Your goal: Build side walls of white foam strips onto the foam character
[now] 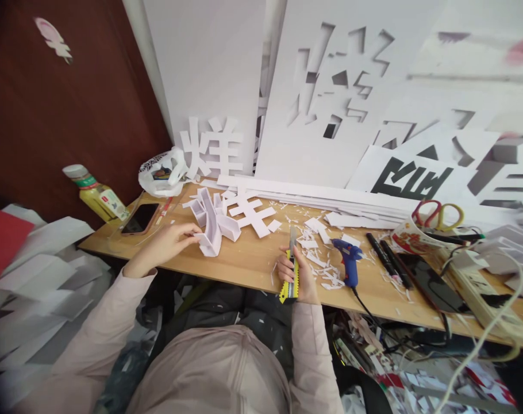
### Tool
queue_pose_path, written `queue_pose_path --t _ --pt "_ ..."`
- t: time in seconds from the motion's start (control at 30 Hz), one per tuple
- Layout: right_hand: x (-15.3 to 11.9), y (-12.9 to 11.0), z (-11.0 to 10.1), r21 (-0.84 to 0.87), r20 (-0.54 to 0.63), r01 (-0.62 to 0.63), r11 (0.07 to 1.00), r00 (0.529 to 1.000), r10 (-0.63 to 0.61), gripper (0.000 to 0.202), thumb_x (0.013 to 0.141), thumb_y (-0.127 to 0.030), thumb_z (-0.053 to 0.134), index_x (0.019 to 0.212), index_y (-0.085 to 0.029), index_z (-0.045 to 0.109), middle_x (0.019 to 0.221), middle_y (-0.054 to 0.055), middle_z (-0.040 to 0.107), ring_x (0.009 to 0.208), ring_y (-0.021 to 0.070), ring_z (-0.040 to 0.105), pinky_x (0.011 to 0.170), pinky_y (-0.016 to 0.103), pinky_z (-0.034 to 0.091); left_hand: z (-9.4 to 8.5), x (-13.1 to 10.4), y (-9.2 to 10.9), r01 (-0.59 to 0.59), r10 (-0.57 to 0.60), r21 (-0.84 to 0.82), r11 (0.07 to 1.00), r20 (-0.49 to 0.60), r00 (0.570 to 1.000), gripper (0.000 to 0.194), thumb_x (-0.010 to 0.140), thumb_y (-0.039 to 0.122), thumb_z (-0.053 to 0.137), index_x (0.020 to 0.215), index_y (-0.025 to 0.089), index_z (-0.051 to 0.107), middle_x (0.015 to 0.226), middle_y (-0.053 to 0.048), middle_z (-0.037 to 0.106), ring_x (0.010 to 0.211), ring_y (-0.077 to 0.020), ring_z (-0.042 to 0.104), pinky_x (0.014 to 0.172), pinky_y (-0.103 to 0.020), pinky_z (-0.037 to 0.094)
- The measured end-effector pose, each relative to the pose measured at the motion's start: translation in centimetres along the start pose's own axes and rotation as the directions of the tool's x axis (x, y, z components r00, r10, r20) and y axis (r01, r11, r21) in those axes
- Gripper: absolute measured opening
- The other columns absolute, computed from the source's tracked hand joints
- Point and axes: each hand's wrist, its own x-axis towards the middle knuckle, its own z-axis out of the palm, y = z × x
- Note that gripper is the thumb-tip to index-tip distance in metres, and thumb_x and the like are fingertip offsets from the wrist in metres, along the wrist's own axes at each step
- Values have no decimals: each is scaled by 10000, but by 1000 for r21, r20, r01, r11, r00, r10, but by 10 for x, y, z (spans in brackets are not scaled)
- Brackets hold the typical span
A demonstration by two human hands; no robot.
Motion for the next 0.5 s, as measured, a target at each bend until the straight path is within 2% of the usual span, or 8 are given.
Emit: queue_pose_path --t 0.17,0.37,0.43,0.5 --pt "0 0 0 -25 -23 4 1000 1000 -5 219 936 -342 679 1042 -152 650 593 -107 407 394 19 348 344 86 354 -5 1 5 9 -9 14 1000 29 1000 233 917 364 513 920 214 690 940 -33 760 864 -223 680 765 -293 447" --pt "-1 0 8 -109 -50 15 994 999 -21 174 945 -355 653 1010 -194 633 574 -114 359 384 27 260 340 81 303 -6 -1 7 1 -1 11 1000 28 1000 220 921 360 513 893 217 679 916 -18 749 850 -213 671 772 -297 437" --pt "0 1 13 -151 -56 38 988 997 -47 205 918 -381 686 989 -197 628 562 -118 349 379 30 218 330 86 272 -2 0 7 -12 11 -26 1000 -21 1000 205 911 362 528 900 212 669 934 -25 741 864 -214 664 777 -300 449" --pt "2 5 20 -199 -66 82 977 993 -97 280 868 -437 741 960 -200 624 546 -123 353 375 28 183 324 96 253 8 2 10 -24 6 -148 989 -119 993 218 905 374 536 978 208 658 978 -38 723 887 -212 653 779 -300 472"
